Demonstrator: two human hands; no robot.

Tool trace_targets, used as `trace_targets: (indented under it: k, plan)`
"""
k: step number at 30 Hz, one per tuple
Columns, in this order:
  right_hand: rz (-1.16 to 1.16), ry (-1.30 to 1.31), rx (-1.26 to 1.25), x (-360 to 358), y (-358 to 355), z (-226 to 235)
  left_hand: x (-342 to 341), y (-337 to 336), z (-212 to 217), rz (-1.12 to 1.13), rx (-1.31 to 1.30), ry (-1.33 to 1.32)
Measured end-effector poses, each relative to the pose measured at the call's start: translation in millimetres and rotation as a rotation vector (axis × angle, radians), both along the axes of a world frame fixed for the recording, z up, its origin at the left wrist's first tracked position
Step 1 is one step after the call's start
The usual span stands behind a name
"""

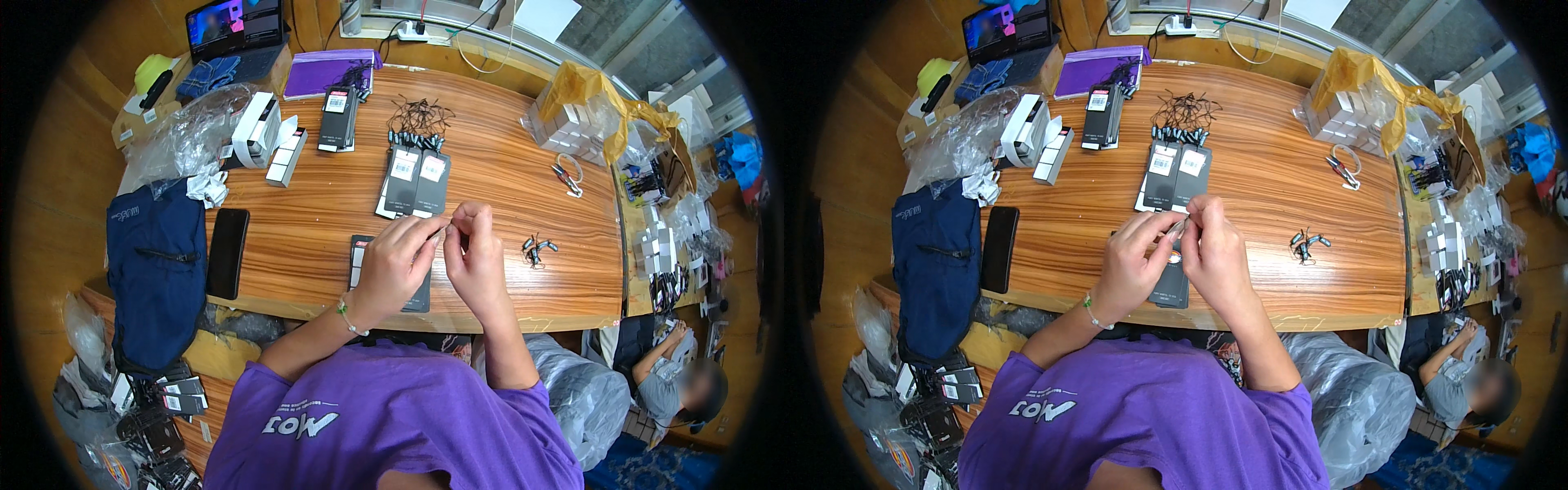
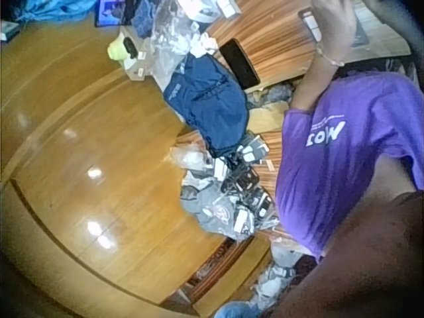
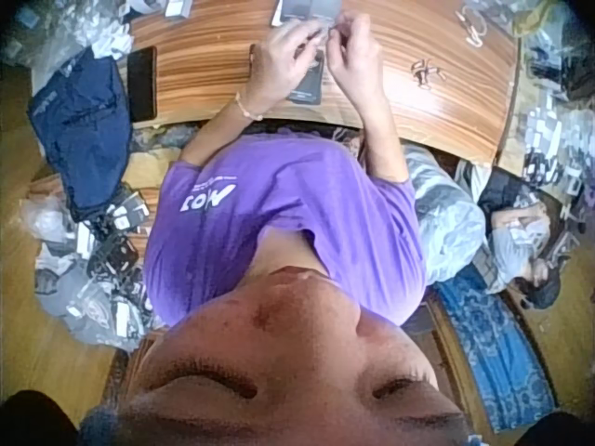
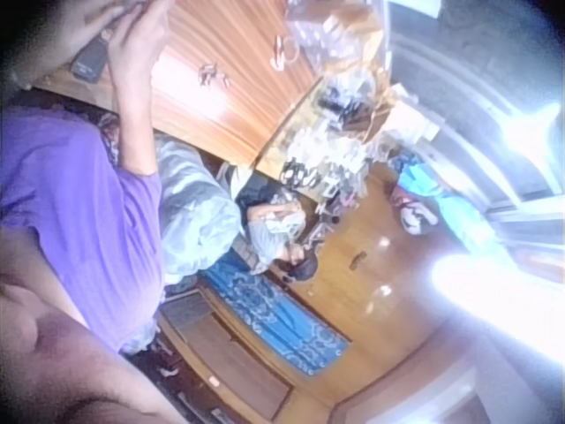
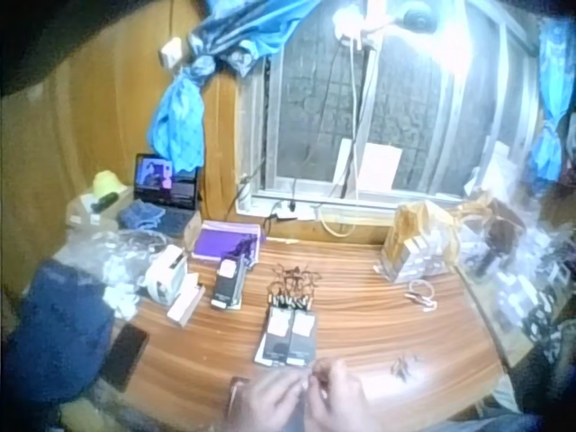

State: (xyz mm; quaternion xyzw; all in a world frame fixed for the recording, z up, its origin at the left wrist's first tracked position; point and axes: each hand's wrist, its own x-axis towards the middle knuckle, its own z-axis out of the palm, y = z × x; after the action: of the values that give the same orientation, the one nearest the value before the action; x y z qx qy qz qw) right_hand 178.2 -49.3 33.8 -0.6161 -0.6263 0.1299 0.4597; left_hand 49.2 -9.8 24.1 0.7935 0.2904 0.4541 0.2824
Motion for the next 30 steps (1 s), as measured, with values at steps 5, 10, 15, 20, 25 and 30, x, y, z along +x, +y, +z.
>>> trace_targets:
  k: [5,10,15,20,25,30]
  plan:
    - [0.075,0.394,-0.114,2.7,0.6,1.2,-2.0,1.3,2.5,0.024,0.012,-0.061]
    - [0.281,0.786,-0.198,3.8,-2.0,6.0,-12.5,11.0,-3.1,0.079,0.320,-0.042]
    - [0.293,1.006,-0.222,4.1,1.7,-6.3,-17.5,15.0,-1.7,0.059,0.474,0.027]
    - [0.201,1.035,-0.203,1.0,3.0,-18.6,-18.1,16.4,-5.1,-0.004,0.521,0.052]
    - [0.156,0.969,-0.106,-5.3,9.4,-10.7,-17.6,18.9,-2.0,0.019,0.521,0.040]
    - [0.176,0.864,-0.008,-10.1,16.8,-4.3,-19.8,24.6,4.7,0.021,0.520,0.027]
